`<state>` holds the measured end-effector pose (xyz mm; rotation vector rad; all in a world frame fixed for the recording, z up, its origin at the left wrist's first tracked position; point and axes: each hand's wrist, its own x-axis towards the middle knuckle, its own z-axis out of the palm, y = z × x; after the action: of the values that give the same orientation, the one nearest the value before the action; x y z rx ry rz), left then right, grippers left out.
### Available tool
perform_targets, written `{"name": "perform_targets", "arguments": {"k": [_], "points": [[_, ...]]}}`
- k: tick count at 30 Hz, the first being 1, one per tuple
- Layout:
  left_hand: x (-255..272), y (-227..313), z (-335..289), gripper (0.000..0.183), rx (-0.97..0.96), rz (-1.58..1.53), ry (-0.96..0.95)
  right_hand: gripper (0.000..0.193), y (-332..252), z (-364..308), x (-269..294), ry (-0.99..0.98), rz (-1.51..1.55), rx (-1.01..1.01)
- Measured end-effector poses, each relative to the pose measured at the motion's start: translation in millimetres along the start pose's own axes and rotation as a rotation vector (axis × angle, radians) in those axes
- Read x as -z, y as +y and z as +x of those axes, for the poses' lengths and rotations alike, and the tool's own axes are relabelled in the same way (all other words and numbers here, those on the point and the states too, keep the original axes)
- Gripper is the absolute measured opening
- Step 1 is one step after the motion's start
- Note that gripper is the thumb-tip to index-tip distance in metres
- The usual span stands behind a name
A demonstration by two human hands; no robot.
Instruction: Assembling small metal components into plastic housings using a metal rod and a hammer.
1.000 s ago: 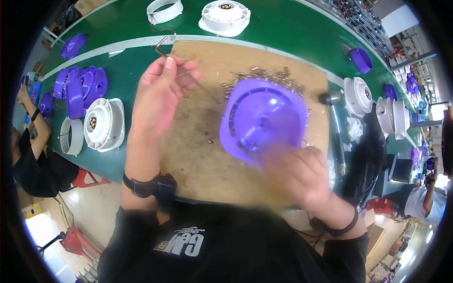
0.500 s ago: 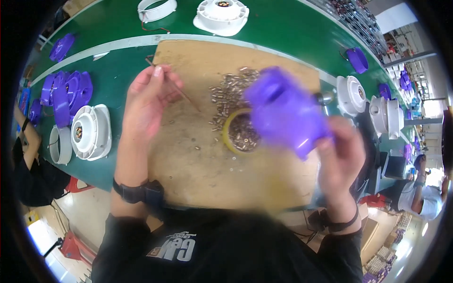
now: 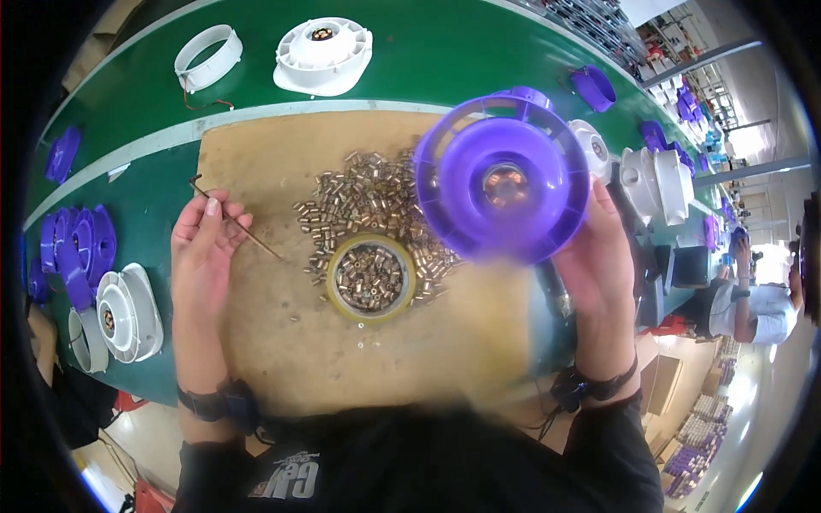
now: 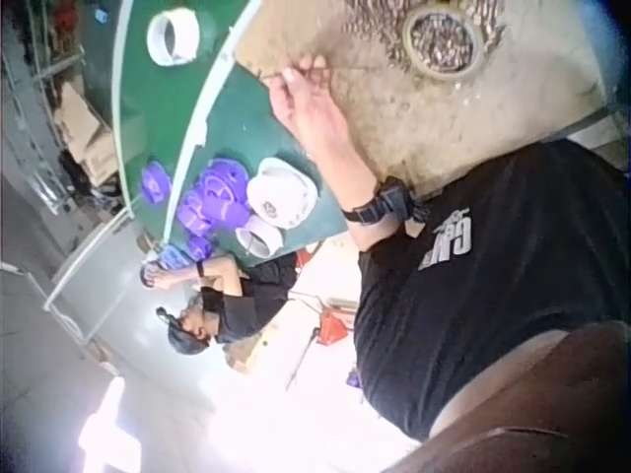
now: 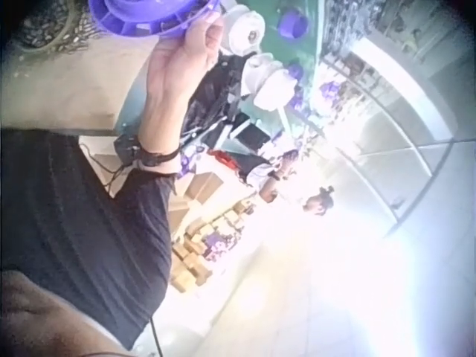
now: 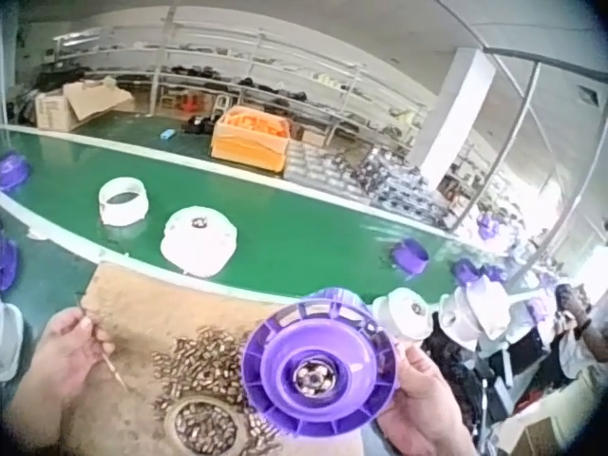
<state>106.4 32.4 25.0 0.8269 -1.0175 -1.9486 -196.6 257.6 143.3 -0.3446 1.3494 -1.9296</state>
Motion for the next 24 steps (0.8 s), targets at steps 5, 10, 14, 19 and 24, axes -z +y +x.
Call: {"name": "perform_targets", "arguments": {"k": [5,10,14,19,24], "points": [[3,6,-3,0.016,-0.007,-0.024,0.036,0.020,-4,29,7,-0.010,0.025,-0.035],[-3,2,-1,0.013,0.003,-0.040,0.018,0.022,-38,96,23,0.055,0.032,0.020],[0,6,-3,0.012,0.016,-0.039,0.044,0.020,-27,167,16,0.206,0.191,0.021],[-6,4,-3,0.013,-0.015,-0.029,0.007,0.013,36,248,36,0.330,0.189,-0.108],[-5,5,-5,0.014,0.006,0.027,0.016,0.020,63,260,25,0.325,0.072,0.002]]}}
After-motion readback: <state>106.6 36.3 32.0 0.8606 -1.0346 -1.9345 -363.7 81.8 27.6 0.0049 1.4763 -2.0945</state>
